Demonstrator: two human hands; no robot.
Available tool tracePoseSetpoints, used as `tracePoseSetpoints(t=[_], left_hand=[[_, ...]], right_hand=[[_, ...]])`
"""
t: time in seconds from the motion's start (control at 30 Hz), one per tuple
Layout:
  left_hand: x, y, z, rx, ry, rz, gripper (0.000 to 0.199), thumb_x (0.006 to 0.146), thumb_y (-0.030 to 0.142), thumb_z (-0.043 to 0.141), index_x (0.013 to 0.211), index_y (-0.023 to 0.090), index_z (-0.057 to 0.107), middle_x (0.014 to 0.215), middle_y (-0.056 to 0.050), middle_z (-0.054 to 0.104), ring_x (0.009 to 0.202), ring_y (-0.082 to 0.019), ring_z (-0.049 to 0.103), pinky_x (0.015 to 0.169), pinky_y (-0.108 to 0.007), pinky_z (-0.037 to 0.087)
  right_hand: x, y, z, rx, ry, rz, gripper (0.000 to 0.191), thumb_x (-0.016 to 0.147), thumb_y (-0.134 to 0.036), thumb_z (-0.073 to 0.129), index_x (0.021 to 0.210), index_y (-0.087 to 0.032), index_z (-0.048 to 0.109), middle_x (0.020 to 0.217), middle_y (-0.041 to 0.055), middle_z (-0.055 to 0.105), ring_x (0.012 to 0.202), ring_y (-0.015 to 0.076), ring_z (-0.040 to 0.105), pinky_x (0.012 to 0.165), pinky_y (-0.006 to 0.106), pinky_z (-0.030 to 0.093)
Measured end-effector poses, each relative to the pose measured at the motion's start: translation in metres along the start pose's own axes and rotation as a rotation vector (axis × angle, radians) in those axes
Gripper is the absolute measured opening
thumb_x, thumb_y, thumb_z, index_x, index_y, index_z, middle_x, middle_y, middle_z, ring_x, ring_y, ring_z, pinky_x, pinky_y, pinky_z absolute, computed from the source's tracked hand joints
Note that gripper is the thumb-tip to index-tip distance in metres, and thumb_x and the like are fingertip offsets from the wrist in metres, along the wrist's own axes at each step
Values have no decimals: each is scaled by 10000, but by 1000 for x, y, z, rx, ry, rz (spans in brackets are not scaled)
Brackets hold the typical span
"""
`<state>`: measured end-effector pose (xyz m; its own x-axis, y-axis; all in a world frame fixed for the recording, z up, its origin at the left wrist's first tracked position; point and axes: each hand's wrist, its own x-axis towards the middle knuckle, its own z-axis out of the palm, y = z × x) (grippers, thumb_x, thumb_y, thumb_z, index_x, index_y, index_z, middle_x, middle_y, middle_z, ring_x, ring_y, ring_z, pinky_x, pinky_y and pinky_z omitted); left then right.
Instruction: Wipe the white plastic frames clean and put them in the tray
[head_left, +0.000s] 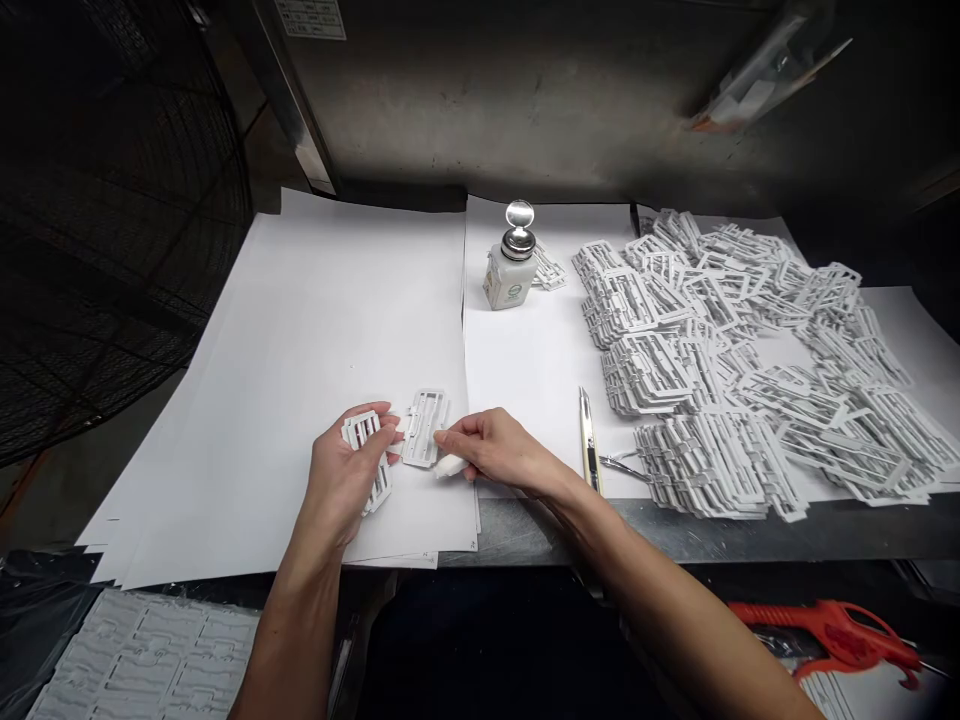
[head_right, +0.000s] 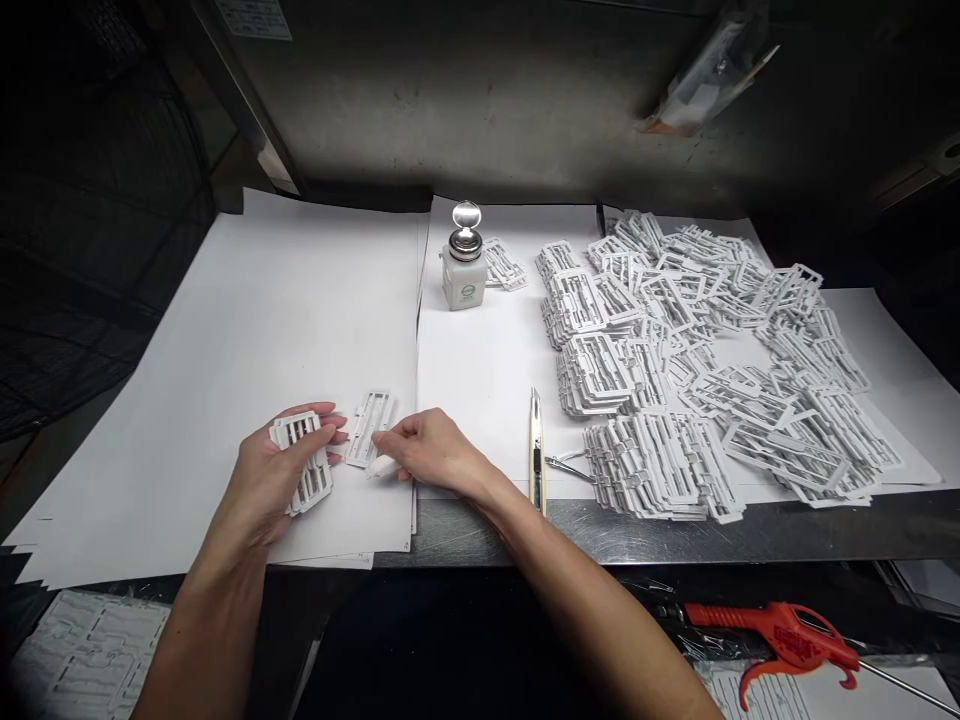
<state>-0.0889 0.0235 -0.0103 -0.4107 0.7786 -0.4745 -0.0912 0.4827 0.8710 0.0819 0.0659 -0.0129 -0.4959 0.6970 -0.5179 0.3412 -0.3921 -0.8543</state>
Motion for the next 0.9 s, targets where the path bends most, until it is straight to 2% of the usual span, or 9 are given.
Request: tracePoseSetpoints(t=[0.1, 0.23, 0.37, 0.47, 0.57, 0.67, 0.77, 0.83, 0.9], left_hand=[[-2, 2, 0, 51, -81, -10, 400, 662, 324, 712, 1021, 176, 612, 847, -47, 668, 718, -133, 607, 605, -215, 484], [-5, 5, -3, -62, -139, -39, 411, 693, 328, 697, 1058, 174, 588, 767, -20, 648, 606, -98, 554, 557, -202, 463], [-11, 7, -4, -160, -336, -131, 376, 724, 347, 669, 1064, 199, 603, 785, -15, 623, 652, -119, 564, 569, -227, 476], [-18, 6, 2, -191, -447, -195, 329, 744, 355, 645, 1032, 199, 617, 795, -23, 614, 683, -140, 574, 590, -252, 488], [-24, 5, 11, -162, -498, -176, 288, 741, 343, 649, 988, 198, 618, 748, -11, 600, 651, -133, 564, 558, -229, 470], [-29, 3, 18, -97, -434, -93, 255, 714, 331, 678, 927, 207, 612, 642, 30, 552, 546, -97, 511, 484, -186, 424], [-33, 1, 21, -48, -324, 8, 241, 701, 326, 689, 895, 208, 607, 604, 42, 539, 524, -91, 494, 489, -184, 420], [-35, 1, 24, -17, -271, 60, 238, 699, 325, 686, 890, 206, 610, 610, 36, 552, 542, -103, 509, 503, -193, 426], [-38, 0, 26, 7, -237, 91, 241, 694, 326, 685, 888, 201, 613, 606, 33, 554, 539, -110, 507, 491, -197, 417]], right_hand=[[4, -1, 3, 1, -19, -14, 271, 814, -344, 597, 656, -125, 598, 461, -20, 521, 419, 73, 380, 394, 176, 256], [-7, 2, -5, 58, -86, -58, 267, 837, -382, 587, 721, -142, 598, 501, -40, 507, 441, 70, 407, 411, 167, 267], [-27, 15, -18, 224, -251, -118, 331, 800, -468, 647, 761, -141, 612, 616, -30, 527, 481, 63, 436, 432, 158, 307], [-37, 26, -21, 312, -331, -99, 341, 768, -465, 695, 786, -132, 624, 643, -29, 507, 484, 56, 444, 427, 147, 323], [-45, 32, -21, 346, -351, -57, 340, 770, -454, 703, 784, -123, 628, 634, -33, 488, 460, 40, 417, 429, 139, 339], [-53, 35, -22, 331, -257, -26, 355, 786, -473, 681, 798, -120, 642, 623, -26, 495, 467, 47, 433, 415, 138, 314], [-63, 34, -24, 298, -19, -65, 345, 827, -468, 635, 827, -124, 661, 616, -22, 513, 454, 46, 418, 388, 140, 273], [-71, 31, -21, 322, 110, -110, 313, 825, -441, 644, 842, -129, 669, 612, -22, 532, 452, 51, 417, 402, 148, 315], [-77, 26, -13, 360, 171, -136, 273, 781, -396, 701, 865, -137, 675, 611, -17, 561, 486, 78, 469, 452, 173, 389]])
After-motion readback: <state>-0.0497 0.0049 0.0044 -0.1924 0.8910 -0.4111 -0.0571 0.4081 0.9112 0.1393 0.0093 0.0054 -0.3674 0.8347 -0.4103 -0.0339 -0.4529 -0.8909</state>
